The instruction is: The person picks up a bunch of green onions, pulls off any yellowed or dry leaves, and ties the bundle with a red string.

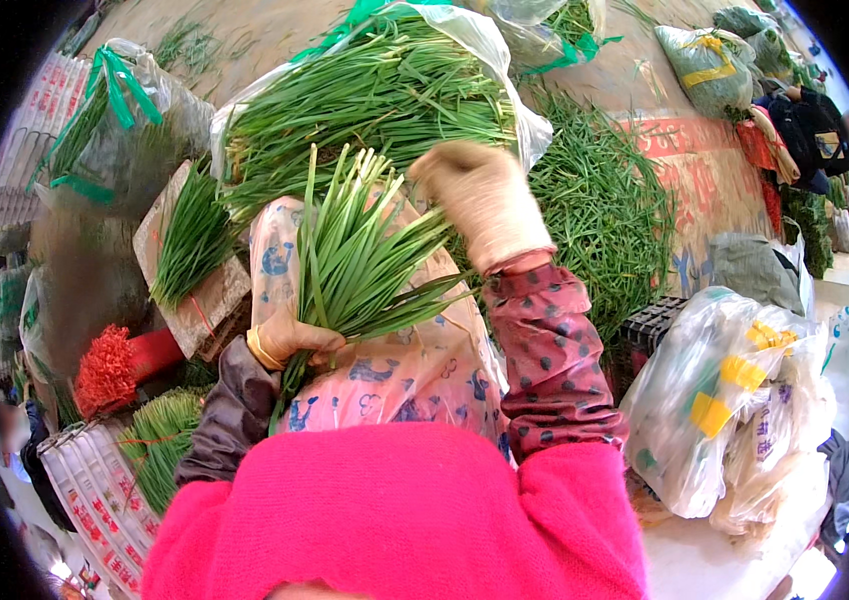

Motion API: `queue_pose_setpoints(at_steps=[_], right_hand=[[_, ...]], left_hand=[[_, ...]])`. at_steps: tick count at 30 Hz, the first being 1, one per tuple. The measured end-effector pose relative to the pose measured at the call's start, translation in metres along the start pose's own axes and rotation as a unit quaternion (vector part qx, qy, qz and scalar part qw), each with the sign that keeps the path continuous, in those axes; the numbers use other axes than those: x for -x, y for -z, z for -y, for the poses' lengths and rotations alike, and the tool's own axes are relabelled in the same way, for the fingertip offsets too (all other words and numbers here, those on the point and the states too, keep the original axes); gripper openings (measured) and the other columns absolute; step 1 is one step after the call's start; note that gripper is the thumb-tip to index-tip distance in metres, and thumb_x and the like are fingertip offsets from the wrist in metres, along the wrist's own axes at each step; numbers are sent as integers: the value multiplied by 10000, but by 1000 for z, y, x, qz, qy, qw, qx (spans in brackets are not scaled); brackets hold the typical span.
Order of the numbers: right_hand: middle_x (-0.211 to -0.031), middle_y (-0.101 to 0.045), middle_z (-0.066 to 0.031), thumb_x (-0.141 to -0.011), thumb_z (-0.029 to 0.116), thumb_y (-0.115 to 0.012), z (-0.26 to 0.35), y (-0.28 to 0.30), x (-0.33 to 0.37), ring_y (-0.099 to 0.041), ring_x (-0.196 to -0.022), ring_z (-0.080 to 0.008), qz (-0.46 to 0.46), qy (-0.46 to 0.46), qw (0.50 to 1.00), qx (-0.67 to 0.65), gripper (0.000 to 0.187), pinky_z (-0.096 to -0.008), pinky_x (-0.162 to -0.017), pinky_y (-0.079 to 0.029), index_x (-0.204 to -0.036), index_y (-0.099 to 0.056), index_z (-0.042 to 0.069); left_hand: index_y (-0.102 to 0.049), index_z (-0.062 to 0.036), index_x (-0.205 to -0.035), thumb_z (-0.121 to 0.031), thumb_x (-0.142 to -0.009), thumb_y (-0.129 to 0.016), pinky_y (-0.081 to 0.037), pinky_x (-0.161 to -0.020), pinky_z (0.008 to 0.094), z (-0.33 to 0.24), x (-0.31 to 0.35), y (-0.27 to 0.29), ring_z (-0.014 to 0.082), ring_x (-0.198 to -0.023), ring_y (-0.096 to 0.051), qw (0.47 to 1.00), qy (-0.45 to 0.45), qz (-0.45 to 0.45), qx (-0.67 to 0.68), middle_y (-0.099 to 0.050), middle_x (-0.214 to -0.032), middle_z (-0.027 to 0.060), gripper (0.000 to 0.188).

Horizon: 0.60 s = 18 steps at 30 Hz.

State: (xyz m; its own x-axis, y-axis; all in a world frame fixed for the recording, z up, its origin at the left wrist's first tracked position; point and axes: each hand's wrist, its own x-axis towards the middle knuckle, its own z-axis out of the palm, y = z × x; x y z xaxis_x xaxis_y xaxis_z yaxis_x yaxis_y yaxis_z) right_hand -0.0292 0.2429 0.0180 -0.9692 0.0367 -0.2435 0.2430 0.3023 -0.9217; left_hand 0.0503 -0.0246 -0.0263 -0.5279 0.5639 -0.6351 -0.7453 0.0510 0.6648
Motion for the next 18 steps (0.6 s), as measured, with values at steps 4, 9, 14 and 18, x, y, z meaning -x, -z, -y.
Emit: queue_pose_setpoints(at_steps=[4,9,14,18], right_hand=[[-776,-670,-32,-863,34,-599,1,23,-5,-569,-690,-76,-92,44,990,-98,153,-223,-648,-459,-955,-715,-5],[-871,-640,-119,-791,239,-736,0,-6,5,-636,-828,-320,-14,220,965,139,232,-374,-746,-510,-911,-700,43],[-822,-664,-87,-837,111,-667,3,-16,7,-649,-768,-205,-3,156,966,205,125,-304,-707,-507,-901,-688,5],[-744,-606,11,-880,124,-616,6,13,-6,-523,-679,-80,-184,83,976,-78,142,-226,-650,-431,-855,-686,3]], left_hand=[[-623,0,-1019,-5,-754,-755,-414,-461,271,7,-3,5,136,-497,-527,1000,8,8,-2,-637,-729,75,296],[-623,6,-1007,-25,-767,-753,-417,-463,271,0,-6,-4,129,-497,-525,999,19,3,-42,-634,-716,70,274],[-608,12,-1035,-4,-762,-753,-411,-458,276,5,-7,-4,139,-504,-526,999,22,7,-48,-627,-725,80,310],[-586,18,-1078,26,-748,-757,-415,-458,284,5,0,8,146,-506,-524,999,5,46,15,-631,-750,93,372]])
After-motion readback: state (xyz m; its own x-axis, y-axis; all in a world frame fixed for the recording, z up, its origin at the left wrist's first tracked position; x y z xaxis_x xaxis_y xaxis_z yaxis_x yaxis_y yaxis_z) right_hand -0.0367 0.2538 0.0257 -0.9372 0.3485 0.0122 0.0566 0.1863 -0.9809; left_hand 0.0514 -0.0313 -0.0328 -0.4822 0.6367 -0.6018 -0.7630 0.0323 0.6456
